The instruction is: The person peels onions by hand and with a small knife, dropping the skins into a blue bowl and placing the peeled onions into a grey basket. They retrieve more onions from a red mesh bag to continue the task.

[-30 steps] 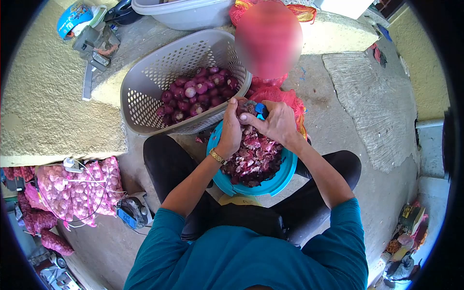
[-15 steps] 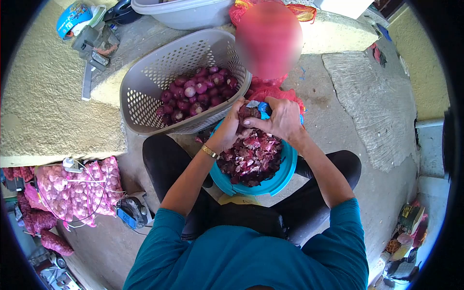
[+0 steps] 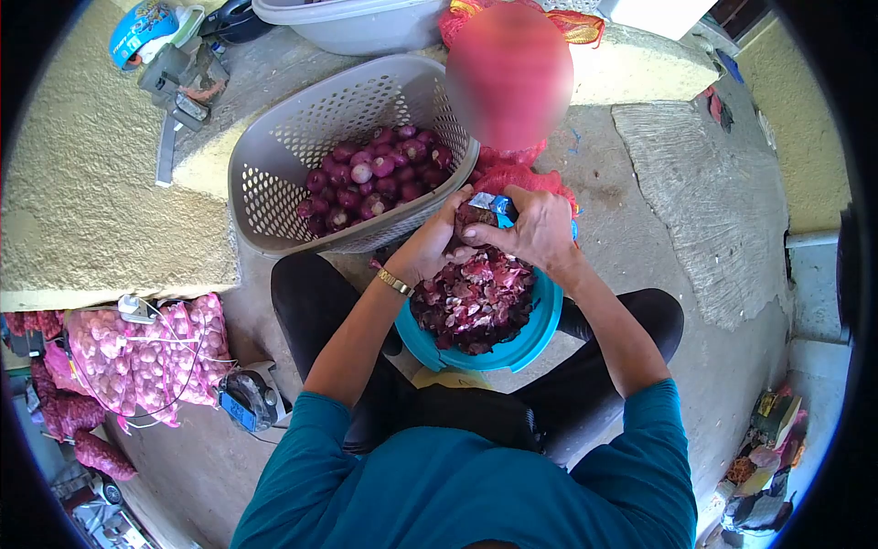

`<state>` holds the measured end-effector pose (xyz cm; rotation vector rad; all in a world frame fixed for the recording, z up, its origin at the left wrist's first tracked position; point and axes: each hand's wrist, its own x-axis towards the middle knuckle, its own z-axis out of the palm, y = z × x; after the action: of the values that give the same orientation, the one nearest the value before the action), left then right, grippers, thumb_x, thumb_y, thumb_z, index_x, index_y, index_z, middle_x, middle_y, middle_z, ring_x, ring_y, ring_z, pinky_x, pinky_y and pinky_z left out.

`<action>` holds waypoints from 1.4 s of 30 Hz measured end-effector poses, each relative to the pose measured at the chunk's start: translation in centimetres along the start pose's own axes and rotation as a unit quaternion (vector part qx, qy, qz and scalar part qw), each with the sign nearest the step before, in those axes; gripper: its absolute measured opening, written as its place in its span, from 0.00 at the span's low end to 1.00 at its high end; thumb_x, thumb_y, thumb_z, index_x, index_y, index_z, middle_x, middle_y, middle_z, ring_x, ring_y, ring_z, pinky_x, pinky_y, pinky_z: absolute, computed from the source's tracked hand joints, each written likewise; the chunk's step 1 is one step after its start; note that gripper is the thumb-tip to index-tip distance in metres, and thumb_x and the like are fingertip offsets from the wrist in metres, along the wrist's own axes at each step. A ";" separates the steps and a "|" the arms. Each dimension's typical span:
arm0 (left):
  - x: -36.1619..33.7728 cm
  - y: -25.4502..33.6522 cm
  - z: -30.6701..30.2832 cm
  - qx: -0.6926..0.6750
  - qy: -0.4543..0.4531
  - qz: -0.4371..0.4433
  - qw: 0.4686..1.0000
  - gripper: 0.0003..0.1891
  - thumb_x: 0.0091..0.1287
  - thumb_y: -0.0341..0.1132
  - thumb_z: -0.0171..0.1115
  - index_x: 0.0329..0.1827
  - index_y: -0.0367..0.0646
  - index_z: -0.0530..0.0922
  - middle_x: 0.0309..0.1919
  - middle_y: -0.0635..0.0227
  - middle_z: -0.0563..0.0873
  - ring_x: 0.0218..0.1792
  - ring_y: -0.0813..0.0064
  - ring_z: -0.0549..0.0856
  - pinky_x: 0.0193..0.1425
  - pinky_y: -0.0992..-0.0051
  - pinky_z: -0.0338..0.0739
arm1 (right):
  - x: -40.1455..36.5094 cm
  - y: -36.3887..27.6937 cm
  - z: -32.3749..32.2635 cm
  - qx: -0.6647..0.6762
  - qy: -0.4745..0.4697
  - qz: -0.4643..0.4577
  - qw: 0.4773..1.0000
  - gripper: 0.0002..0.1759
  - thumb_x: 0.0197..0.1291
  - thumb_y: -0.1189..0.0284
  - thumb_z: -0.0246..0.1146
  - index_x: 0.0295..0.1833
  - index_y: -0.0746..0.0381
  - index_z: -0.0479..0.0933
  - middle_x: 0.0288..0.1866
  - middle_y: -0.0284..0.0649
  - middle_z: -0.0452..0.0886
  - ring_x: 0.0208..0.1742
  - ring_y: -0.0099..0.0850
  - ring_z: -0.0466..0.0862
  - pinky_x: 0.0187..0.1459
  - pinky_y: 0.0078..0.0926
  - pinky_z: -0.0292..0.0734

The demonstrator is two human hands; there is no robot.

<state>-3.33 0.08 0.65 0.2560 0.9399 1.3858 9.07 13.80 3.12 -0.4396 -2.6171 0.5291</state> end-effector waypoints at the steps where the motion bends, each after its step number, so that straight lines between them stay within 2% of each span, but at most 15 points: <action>1: 0.0 0.0 0.0 0.005 0.003 0.001 1.000 0.28 0.78 0.61 0.40 0.28 0.50 0.72 0.15 0.81 0.66 0.13 0.86 0.62 0.18 0.82 0.53 | 0.0 0.0 0.0 0.000 0.000 0.000 1.000 0.43 0.40 0.26 0.67 0.26 0.61 0.80 0.15 0.47 0.78 0.19 0.46 0.83 0.22 0.41 0.77; 12: -0.3 0.0 -0.5 -0.010 -0.023 -0.015 1.000 0.26 0.80 0.58 0.38 0.32 0.49 0.73 0.15 0.81 0.67 0.12 0.87 0.62 0.15 0.83 0.52 | -0.6 0.5 0.2 -0.022 -0.023 -0.037 0.999 0.41 0.43 0.27 0.66 0.25 0.60 0.79 0.16 0.46 0.78 0.19 0.45 0.83 0.21 0.41 0.76; 16: -0.8 0.1 -1.1 0.025 -0.002 -0.056 0.998 0.24 0.80 0.55 0.38 0.33 0.49 0.73 0.15 0.80 0.67 0.11 0.88 0.61 0.13 0.84 0.50 | -1.2 0.8 1.0 -0.019 -0.028 -0.061 0.998 0.39 0.44 0.29 0.67 0.26 0.60 0.80 0.16 0.46 0.78 0.20 0.46 0.83 0.22 0.42 0.76; 18: -0.7 0.1 -2.0 0.022 -0.019 -0.081 0.996 0.24 0.81 0.54 0.38 0.33 0.49 0.73 0.15 0.80 0.67 0.11 0.88 0.61 0.13 0.84 0.50 | -1.5 0.7 1.0 0.042 -0.030 -0.073 0.996 0.37 0.45 0.32 0.69 0.28 0.60 0.82 0.17 0.45 0.79 0.21 0.47 0.83 0.23 0.41 0.77; 20: -0.6 0.0 -2.8 0.012 -0.026 -0.129 0.991 0.17 0.81 0.51 0.40 0.50 0.56 0.77 0.20 0.76 0.73 0.13 0.87 0.61 0.15 0.85 0.52 | -1.6 0.2 0.8 0.064 -0.036 -0.067 0.995 0.36 0.45 0.33 0.70 0.30 0.60 0.83 0.17 0.45 0.79 0.21 0.47 0.83 0.24 0.41 0.78; 23: -1.1 0.8 -1.6 0.036 0.000 -0.126 0.991 0.18 0.80 0.51 0.44 0.42 0.52 0.79 0.16 0.80 0.71 0.11 0.89 0.62 0.14 0.84 0.49 | -1.7 0.1 0.7 0.067 -0.047 -0.069 0.994 0.35 0.45 0.35 0.71 0.32 0.60 0.84 0.18 0.44 0.80 0.21 0.47 0.83 0.24 0.41 0.78; 27: -1.2 0.7 -1.2 0.072 0.006 -0.149 0.986 0.17 0.79 0.52 0.46 0.47 0.53 0.80 0.18 0.79 0.74 0.12 0.89 0.65 0.14 0.85 0.50 | -1.8 0.6 0.3 0.044 -0.090 -0.119 0.988 0.35 0.45 0.35 0.71 0.35 0.60 0.84 0.19 0.45 0.80 0.22 0.46 0.83 0.25 0.41 0.78; 30: -0.3 0.3 -2.5 0.090 -0.020 -0.195 0.976 0.20 0.78 0.55 0.46 0.46 0.51 0.80 0.18 0.78 0.76 0.12 0.89 0.66 0.14 0.84 0.51 | -1.7 0.5 -0.4 0.060 -0.102 -0.125 0.985 0.31 0.46 0.41 0.74 0.31 0.61 0.80 0.19 0.45 0.79 0.23 0.48 0.83 0.27 0.44 0.77; 31: -0.3 0.5 -2.7 0.064 -0.073 -0.199 0.975 0.24 0.78 0.59 0.44 0.46 0.50 0.80 0.19 0.77 0.77 0.12 0.88 0.67 0.14 0.84 0.52 | -1.6 0.7 -0.2 0.059 -0.102 -0.124 0.985 0.31 0.46 0.41 0.74 0.31 0.61 0.80 0.19 0.45 0.79 0.23 0.48 0.83 0.27 0.44 0.77; 33: 0.0 0.5 -2.5 0.041 -0.128 -0.201 0.970 0.28 0.77 0.63 0.42 0.46 0.48 0.80 0.20 0.76 0.77 0.12 0.87 0.68 0.14 0.84 0.53 | -1.2 1.1 0.2 0.042 -0.061 -0.054 0.996 0.33 0.49 0.37 0.70 0.27 0.61 0.82 0.17 0.47 0.79 0.22 0.48 0.83 0.25 0.43 0.78; 35: 0.2 -0.5 -1.6 -0.019 -0.075 -0.032 0.997 0.35 0.73 0.71 0.37 0.46 0.47 0.79 0.23 0.74 0.79 0.15 0.86 0.71 0.16 0.84 0.59 | -0.9 0.5 0.2 0.052 -0.042 -0.012 0.998 0.34 0.50 0.37 0.70 0.26 0.62 0.81 0.17 0.48 0.79 0.22 0.48 0.83 0.25 0.43 0.78; 36: 0.3 -1.0 -0.5 -0.017 -0.076 -0.031 0.996 0.35 0.73 0.71 0.37 0.46 0.47 0.79 0.23 0.74 0.79 0.15 0.86 0.71 0.16 0.84 0.59 | -0.8 0.3 0.2 0.062 -0.027 0.029 0.997 0.34 0.50 0.37 0.70 0.24 0.62 0.81 0.17 0.48 0.78 0.22 0.48 0.83 0.25 0.44 0.77; 38: 0.5 -1.8 2.0 -0.084 0.106 0.100 0.986 0.37 0.71 0.73 0.35 0.47 0.49 0.78 0.26 0.73 0.80 0.18 0.86 0.72 0.20 0.82 0.63 | -0.6 0.3 0.7 0.087 -0.031 0.066 0.994 0.35 0.51 0.37 0.69 0.24 0.63 0.81 0.16 0.48 0.79 0.22 0.48 0.83 0.25 0.43 0.77; 39: 0.6 -2.3 1.9 -0.059 0.092 0.151 0.982 0.35 0.72 0.72 0.36 0.48 0.51 0.78 0.24 0.77 0.78 0.19 0.85 0.71 0.21 0.81 0.62 | -0.4 -0.1 0.6 0.101 -0.025 0.078 0.992 0.35 0.51 0.37 0.69 0.25 0.63 0.81 0.16 0.48 0.79 0.21 0.48 0.83 0.25 0.43 0.77; 42: 1.1 -2.5 1.1 -0.039 0.125 0.168 0.977 0.32 0.74 0.71 0.37 0.46 0.52 0.77 0.21 0.80 0.74 0.18 0.84 0.69 0.21 0.80 0.59 | -0.3 -0.6 0.6 0.082 -0.023 0.073 0.994 0.37 0.50 0.35 0.69 0.25 0.63 0.81 0.16 0.48 0.79 0.20 0.48 0.83 0.24 0.43 0.77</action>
<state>-0.86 0.91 -0.76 0.1894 1.0803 1.7940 8.88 12.98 2.79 -0.5740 -2.5717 0.8061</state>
